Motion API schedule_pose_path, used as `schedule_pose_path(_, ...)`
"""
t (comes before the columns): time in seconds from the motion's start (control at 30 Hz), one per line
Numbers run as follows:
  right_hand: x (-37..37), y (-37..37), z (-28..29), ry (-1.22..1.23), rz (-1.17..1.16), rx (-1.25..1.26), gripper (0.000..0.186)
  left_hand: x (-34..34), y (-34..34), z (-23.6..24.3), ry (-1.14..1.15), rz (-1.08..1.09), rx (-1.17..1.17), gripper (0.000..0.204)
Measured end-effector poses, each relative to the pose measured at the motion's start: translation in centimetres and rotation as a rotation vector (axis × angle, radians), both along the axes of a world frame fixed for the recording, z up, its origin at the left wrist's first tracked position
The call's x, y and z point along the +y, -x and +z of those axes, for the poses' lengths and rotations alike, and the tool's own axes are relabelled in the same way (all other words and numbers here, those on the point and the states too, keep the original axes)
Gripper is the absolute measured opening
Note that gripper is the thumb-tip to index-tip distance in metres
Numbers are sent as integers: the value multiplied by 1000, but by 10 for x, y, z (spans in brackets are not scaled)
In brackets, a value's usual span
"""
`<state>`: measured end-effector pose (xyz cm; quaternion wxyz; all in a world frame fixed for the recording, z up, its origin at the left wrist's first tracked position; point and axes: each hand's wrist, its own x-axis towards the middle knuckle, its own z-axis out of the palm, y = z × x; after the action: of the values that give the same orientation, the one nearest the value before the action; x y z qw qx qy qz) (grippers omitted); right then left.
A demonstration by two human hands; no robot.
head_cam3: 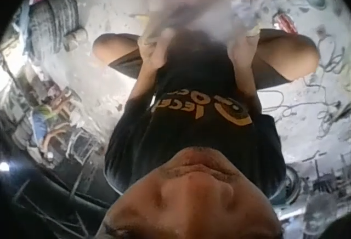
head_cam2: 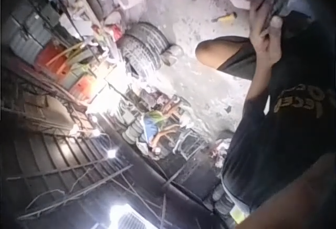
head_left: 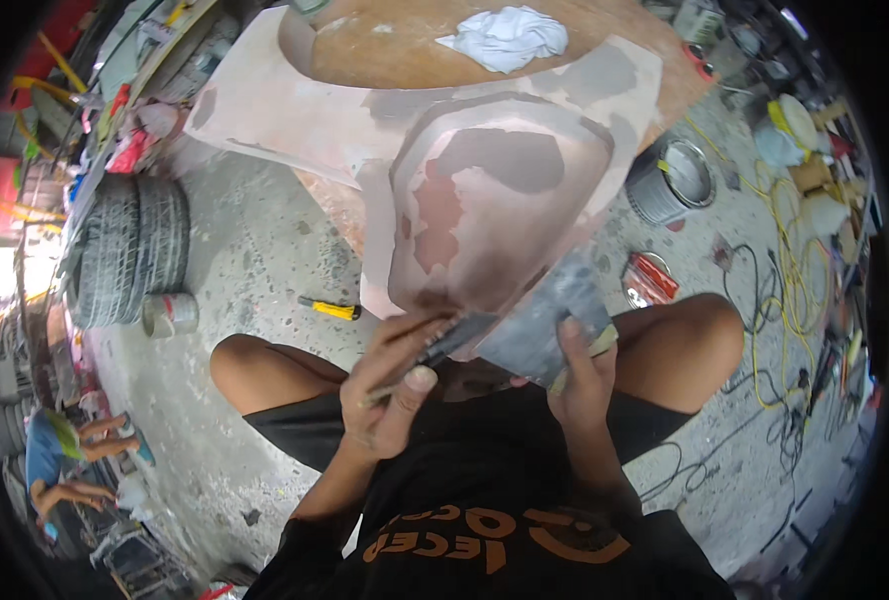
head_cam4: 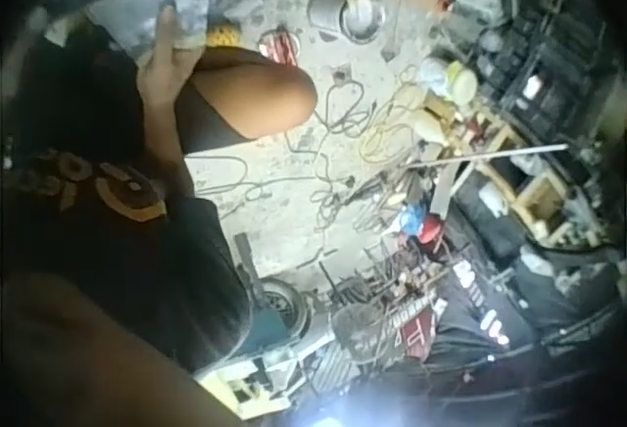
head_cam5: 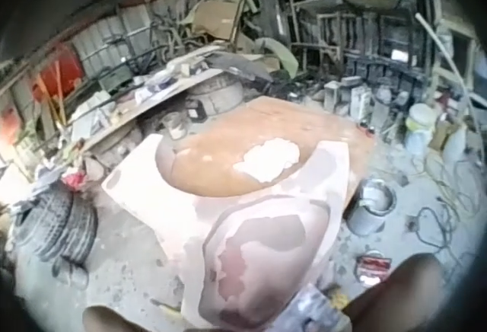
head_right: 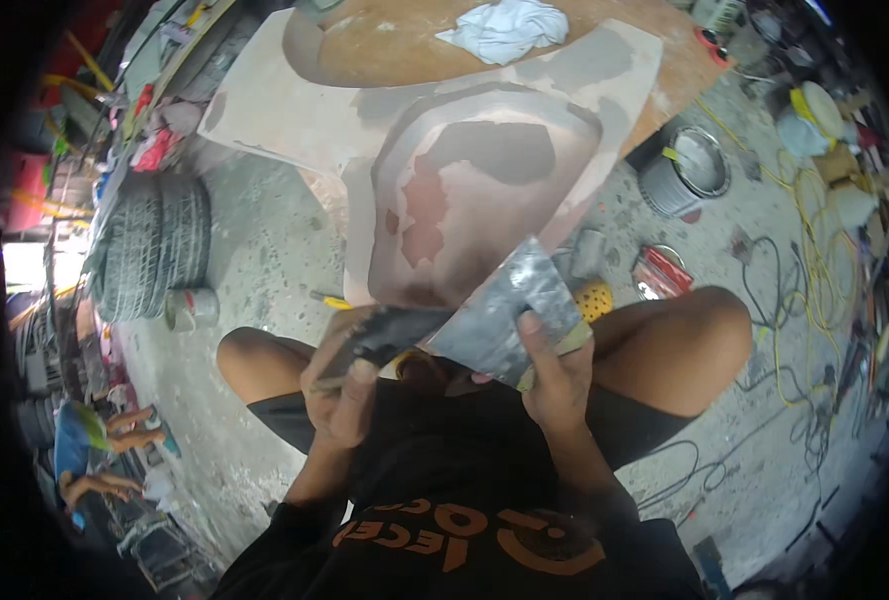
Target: Sand down a large curved automotive body panel using multiple pieces of sandpaper and applying a white compound.
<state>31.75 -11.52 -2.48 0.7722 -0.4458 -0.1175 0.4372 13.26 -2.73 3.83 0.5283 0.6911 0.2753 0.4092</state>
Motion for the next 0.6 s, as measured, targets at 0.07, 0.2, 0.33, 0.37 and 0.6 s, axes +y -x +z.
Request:
schedule_pose_path(0.07,-6,7,19,39,197,87,40,-8,14,-4,32,-79,50,37)
schedule_pose_path(0.2,-11,30,24,77,105,3,39,-17,29,-13,43,-131,-25,36)
schedule_pose_path(0.33,-9,48,47,118,107,-70,31,-23,45,-20,-109,-100,105,36)
schedule_pose_path(0.37,-11,50,50,124,100,-78,31,-23,48,-20,-191,-97,122,37)
schedule_pose_path(0.6,-12,61,52,135,134,-159,29,-28,66,-26,-149,-124,179,44)
